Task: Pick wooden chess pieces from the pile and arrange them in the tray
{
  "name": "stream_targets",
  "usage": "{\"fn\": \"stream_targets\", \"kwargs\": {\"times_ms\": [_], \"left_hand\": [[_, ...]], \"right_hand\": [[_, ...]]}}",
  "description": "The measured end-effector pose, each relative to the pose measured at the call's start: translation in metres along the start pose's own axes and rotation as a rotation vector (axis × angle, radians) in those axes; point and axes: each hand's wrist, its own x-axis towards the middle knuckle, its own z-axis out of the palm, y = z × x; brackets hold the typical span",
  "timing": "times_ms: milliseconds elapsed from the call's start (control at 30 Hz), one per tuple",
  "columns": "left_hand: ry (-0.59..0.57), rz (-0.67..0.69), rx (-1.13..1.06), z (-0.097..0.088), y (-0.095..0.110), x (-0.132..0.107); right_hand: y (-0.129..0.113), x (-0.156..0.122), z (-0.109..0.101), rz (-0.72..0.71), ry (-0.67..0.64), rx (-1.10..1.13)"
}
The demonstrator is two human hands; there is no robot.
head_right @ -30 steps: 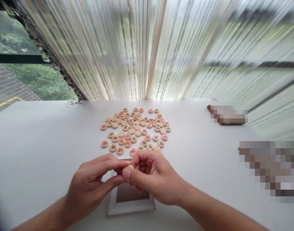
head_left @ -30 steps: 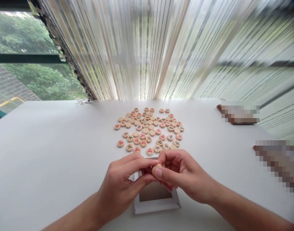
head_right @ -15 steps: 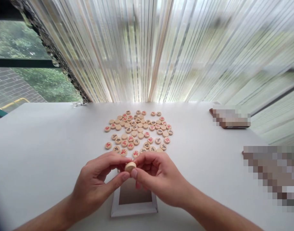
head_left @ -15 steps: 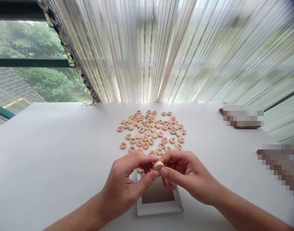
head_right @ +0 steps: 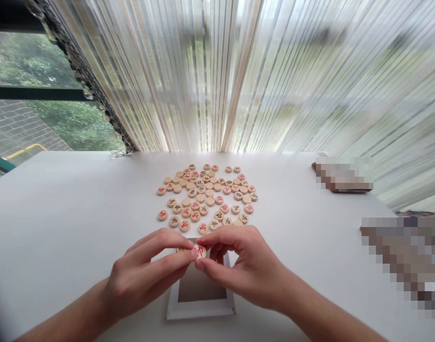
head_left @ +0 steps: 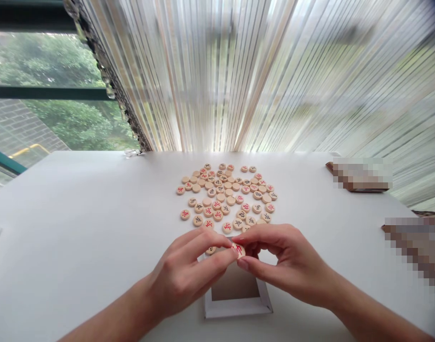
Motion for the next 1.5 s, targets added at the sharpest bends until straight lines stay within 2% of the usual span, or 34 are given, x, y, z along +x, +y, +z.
{"fn": "stream_targets", "kwargs": {"times_ms": [167,267,333,500,567,633,767,1100,1500], "left_hand": [[-0.030,0.002,-0.025,0.001,-0.002,0.000],[0.016,-0.059,-0.082,0.002,-0.006,0.000],[0.095,-0.183,-0.124,0.002,-0.013,0.000],[0.257,-0.639,-0.248,0.001,-0.038,-0.002],[0.286,-0.747,-0.317,0.004,-0.045,-0.005],[0.290,-0.798,-0.364,0.009,-0.049,-0.008],[0.263,-0.811,-0.375,0.016,-0.048,-0.009],[0.253,-0.804,-0.363,0.015,-0.044,-0.007],[0.228,-0.815,-0.374,0.016,-0.045,-0.009]], "right_hand": [[-0.002,0.000,-0.004,0.028,-0.049,-0.054],[-0.003,0.002,-0.003,-0.003,-0.016,-0.135],[-0.003,0.005,-0.001,-0.039,0.029,-0.211],[0.002,0.012,0.011,-0.123,0.088,-0.381],[0.007,0.014,0.017,-0.153,0.082,-0.439],[0.012,0.016,0.022,-0.193,0.069,-0.489],[0.018,0.021,0.030,-0.273,0.034,-0.591],[0.026,0.025,0.037,-0.298,-0.045,-0.698],[0.025,0.022,0.035,-0.319,-0.045,-0.677]]}}
